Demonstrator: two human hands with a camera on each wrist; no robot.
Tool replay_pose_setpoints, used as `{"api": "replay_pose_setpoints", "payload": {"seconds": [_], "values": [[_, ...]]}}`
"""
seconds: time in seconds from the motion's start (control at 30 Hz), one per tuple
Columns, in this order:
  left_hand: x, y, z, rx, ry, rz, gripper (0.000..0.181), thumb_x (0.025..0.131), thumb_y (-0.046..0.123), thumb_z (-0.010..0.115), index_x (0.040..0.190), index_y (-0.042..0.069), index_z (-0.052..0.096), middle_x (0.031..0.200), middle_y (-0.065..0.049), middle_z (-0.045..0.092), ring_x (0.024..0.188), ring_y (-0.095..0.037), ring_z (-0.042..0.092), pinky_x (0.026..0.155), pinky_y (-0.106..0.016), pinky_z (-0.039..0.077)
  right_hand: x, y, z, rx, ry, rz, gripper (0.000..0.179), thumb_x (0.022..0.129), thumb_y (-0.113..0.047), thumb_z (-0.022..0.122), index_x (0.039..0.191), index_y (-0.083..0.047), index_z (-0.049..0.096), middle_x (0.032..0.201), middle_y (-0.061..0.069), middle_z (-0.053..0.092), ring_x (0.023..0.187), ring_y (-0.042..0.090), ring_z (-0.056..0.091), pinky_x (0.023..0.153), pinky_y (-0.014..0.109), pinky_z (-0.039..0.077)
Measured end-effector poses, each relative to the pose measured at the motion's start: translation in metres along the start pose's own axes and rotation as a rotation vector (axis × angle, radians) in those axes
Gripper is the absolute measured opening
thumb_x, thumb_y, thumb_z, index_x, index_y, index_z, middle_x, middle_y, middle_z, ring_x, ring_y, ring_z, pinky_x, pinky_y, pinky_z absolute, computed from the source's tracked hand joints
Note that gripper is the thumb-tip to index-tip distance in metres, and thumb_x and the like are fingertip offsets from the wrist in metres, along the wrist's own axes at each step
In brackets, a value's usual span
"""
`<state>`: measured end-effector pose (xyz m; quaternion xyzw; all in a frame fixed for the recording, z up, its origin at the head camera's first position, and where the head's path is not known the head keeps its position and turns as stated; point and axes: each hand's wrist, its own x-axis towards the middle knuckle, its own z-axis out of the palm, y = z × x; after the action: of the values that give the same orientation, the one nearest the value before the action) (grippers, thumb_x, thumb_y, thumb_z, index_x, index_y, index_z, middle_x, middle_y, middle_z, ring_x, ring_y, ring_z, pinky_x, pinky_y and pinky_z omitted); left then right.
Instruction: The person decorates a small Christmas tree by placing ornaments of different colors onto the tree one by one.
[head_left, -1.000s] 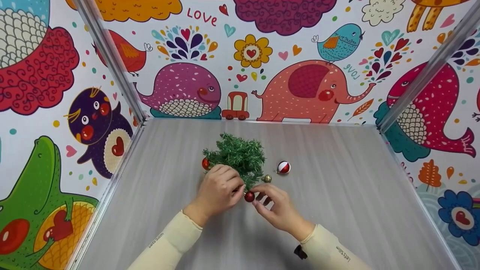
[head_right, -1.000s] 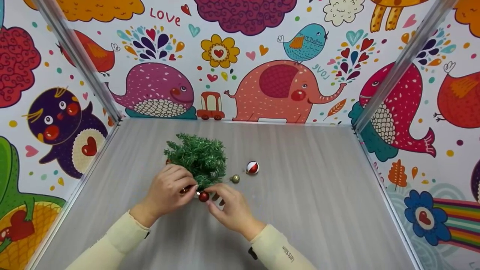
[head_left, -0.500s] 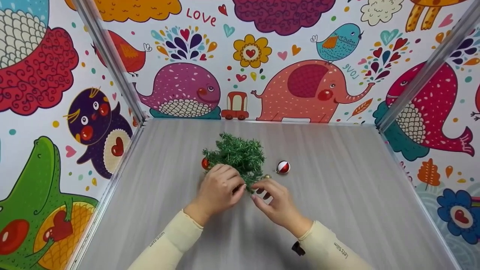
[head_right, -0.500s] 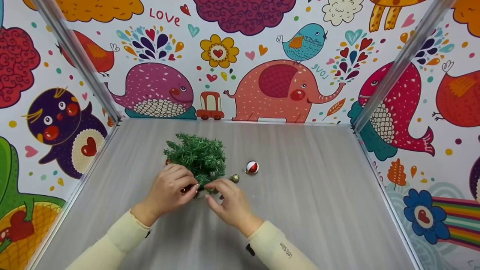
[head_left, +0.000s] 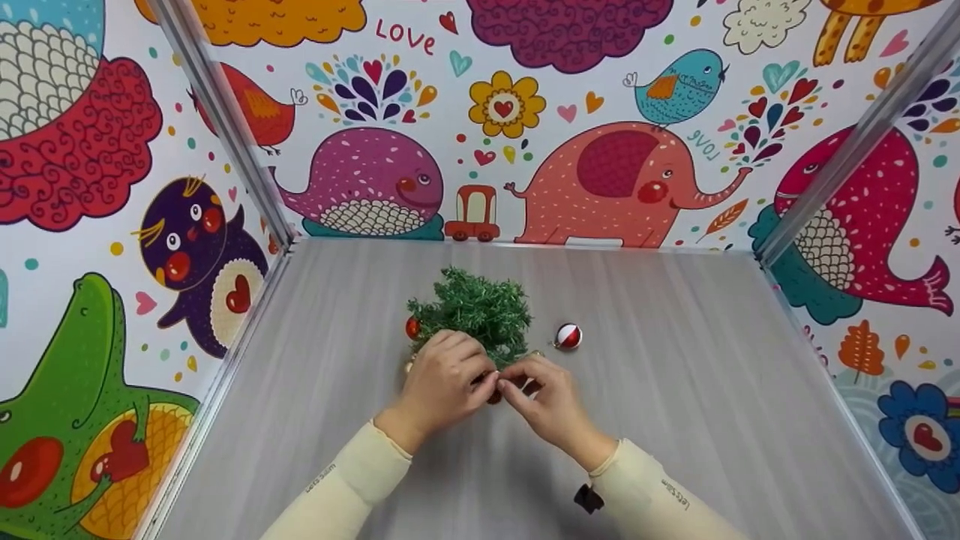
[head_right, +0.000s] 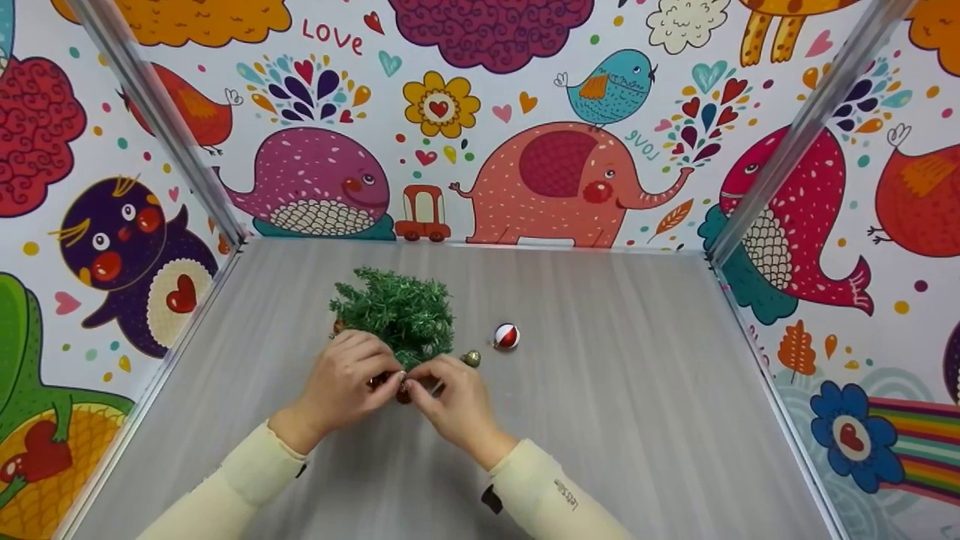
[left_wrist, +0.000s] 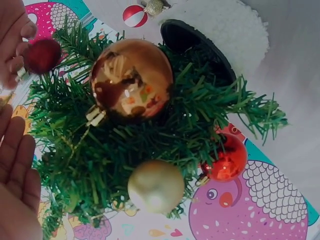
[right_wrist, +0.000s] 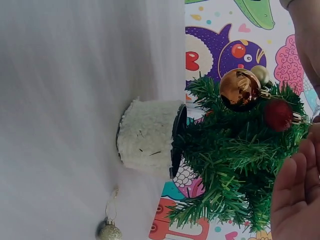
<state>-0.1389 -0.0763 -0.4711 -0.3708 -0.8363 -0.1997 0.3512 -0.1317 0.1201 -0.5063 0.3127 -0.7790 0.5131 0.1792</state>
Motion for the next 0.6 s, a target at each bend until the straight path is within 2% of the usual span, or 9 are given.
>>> {"api": "replay_pose_setpoints", "payload": {"seconds": [0.17, 0.33, 0.5, 0.6], "values": [[0.0, -0.001, 0.001, 0.003, -0.001, 0.0, 0.007, 0.078, 0.017, 0.079, 0.074, 0.017, 0.073, 0.078, 0.006, 0.065, 0.078, -0.016, 0.061, 0.081, -0.035, 0.049, 0.005, -0.019, -0.003, 0.039, 0.016, -0.026, 0.017, 0.081, 0.012, 0.072, 0.087, -0.004, 0.071, 0.083, 0.006, 0.065, 0.069, 0.016, 0.061, 0.052, 0.034, 0.054], [0.0, -0.003, 0.004, 0.017, 0.001, 0.0, 0.008, 0.079, 0.018, 0.079, 0.074, 0.016, 0.073, 0.078, 0.005, 0.065, 0.078, -0.016, 0.062, 0.081, -0.035, 0.049, 0.009, -0.026, -0.002, 0.041, 0.04, -0.03, 0.016, 0.081, 0.013, 0.071, 0.087, -0.002, 0.071, 0.082, 0.007, 0.065, 0.068, 0.016, 0.062, 0.052, 0.034, 0.054], [-0.001, -0.004, 0.004, 0.052, 0.009, -0.003, 0.008, 0.079, 0.016, 0.077, 0.073, 0.015, 0.073, 0.077, 0.004, 0.066, 0.078, -0.017, 0.062, 0.081, -0.036, 0.049, 0.01, -0.023, 0.001, 0.05, 0.076, -0.004, 0.017, 0.08, 0.016, 0.069, 0.083, -0.001, 0.068, 0.079, 0.007, 0.065, 0.065, 0.015, 0.061, 0.05, 0.034, 0.053], [-0.002, -0.004, 0.005, 0.104, 0.004, 0.0, 0.007, 0.08, 0.015, 0.076, 0.073, 0.014, 0.073, 0.077, 0.002, 0.066, 0.078, -0.019, 0.063, 0.082, -0.037, 0.049, 0.006, -0.003, 0.004, 0.033, 0.079, 0.013, 0.017, 0.083, 0.01, 0.069, 0.083, -0.007, 0.068, 0.079, 0.001, 0.064, 0.065, 0.013, 0.061, 0.051, 0.031, 0.052]]}}
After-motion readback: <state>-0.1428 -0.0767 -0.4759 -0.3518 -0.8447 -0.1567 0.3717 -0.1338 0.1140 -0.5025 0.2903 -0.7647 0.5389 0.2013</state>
